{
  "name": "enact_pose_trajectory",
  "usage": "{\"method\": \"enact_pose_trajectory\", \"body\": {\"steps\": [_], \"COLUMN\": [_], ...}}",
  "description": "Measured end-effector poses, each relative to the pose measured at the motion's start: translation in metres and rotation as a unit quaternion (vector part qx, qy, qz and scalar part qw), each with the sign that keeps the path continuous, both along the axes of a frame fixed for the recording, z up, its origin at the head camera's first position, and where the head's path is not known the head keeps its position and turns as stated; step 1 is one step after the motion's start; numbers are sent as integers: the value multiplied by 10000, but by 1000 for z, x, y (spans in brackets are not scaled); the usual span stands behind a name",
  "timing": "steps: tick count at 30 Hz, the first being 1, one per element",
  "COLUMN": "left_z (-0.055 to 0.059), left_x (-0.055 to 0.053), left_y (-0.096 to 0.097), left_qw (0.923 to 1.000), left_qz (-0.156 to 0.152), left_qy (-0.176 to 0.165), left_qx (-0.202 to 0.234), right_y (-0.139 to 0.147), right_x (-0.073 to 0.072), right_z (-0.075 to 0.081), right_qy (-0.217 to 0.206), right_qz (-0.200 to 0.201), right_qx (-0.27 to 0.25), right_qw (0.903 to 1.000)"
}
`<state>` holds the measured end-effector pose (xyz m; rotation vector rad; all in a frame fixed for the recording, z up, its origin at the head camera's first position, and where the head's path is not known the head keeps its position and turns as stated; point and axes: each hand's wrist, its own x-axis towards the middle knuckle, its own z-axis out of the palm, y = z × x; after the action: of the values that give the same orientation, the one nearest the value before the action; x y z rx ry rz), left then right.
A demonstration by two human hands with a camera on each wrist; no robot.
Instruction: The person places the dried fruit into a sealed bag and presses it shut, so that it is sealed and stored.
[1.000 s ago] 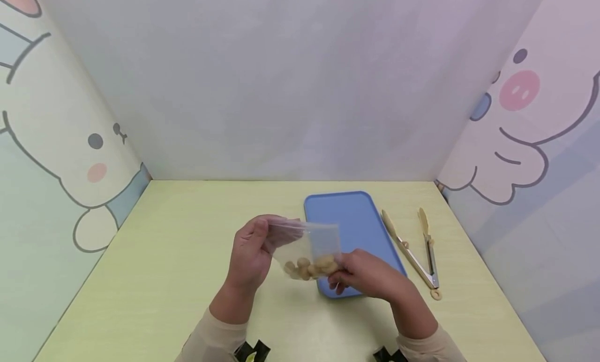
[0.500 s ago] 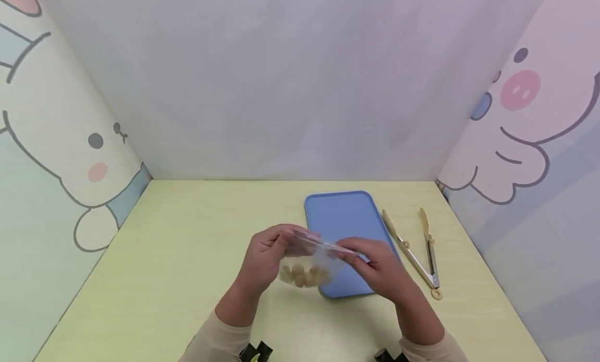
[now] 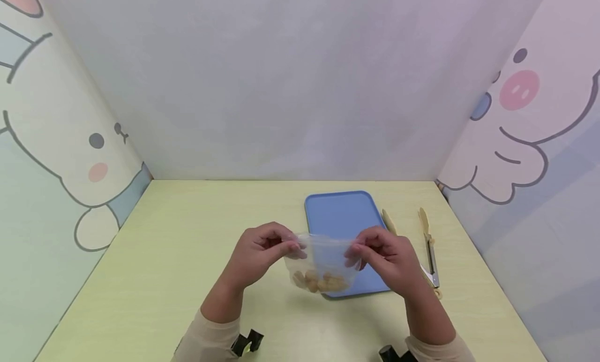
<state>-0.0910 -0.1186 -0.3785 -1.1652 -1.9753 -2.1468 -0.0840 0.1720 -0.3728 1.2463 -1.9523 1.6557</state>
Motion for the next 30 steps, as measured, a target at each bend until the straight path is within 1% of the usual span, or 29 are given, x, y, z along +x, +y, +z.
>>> {"method": "enact_pose_trajectory", "body": {"steps": [1, 3, 6, 8, 9, 11, 14, 15, 17, 18, 20, 22, 24, 26, 27, 28, 30], "left_z": [0, 2, 4, 5, 4, 3, -1, -2, -3, -4, -3, -2, 0, 0, 0, 0, -2], "left_x": [0, 0, 0, 0, 0, -1, -2, -3, -3, -3, -3, -2, -1, -1, 0, 0, -1], "left_y": [-3, -8, -14, -17, -17, -17, -17, -17, -17, -16, -16, -16, -16, -15, -15, -14, -12], "left_qw": [9999, 9980, 9904, 9853, 9833, 9808, 9787, 9785, 9795, 9795, 9795, 9790, 9768, 9739, 9718, 9691, 9631], "left_qz": [-117, -347, -782, -905, -957, -937, -813, -809, -809, -843, -981, -1161, -1316, -1458, -1477, -1479, -1388], "left_qy": [9, 138, 382, 554, 624, 794, 1058, 1100, 1081, 1067, 960, 719, 448, 61, -120, -226, -391], "left_qx": [-115, -513, -1076, -1339, -1413, -1513, -1560, -1543, -1496, -1488, -1474, -1513, -1632, -1739, -1834, -1959, -2272], "right_y": [3, 8, 15, 18, 18, 18, 16, 16, 15, 15, 16, 17, 17, 18, 18, 18, 18], "right_x": [1, 2, 5, 6, 6, 4, 1, 0, 0, 0, 1, 2, 4, 5, 5, 5, 4], "right_z": [2, 6, 13, 16, 15, 13, 7, 5, 4, 4, 6, 8, 10, 12, 12, 13, 11], "right_qy": [-39, -134, -478, -629, -616, -472, -6, 128, 244, 288, 235, 58, -193, -640, -834, -1041, -1446], "right_qz": [70, 234, 555, 667, 712, 690, 535, 495, 397, 367, 362, 467, 657, 864, 920, 944, 972], "right_qx": [141, 504, 1141, 1462, 1548, 1652, 1649, 1622, 1637, 1625, 1644, 1713, 1820, 2001, 2135, 2289, 2598], "right_qw": [9999, 9984, 9908, 9850, 9834, 9827, 9849, 9854, 9854, 9856, 9854, 9841, 9809, 9739, 9690, 9633, 9498]}}
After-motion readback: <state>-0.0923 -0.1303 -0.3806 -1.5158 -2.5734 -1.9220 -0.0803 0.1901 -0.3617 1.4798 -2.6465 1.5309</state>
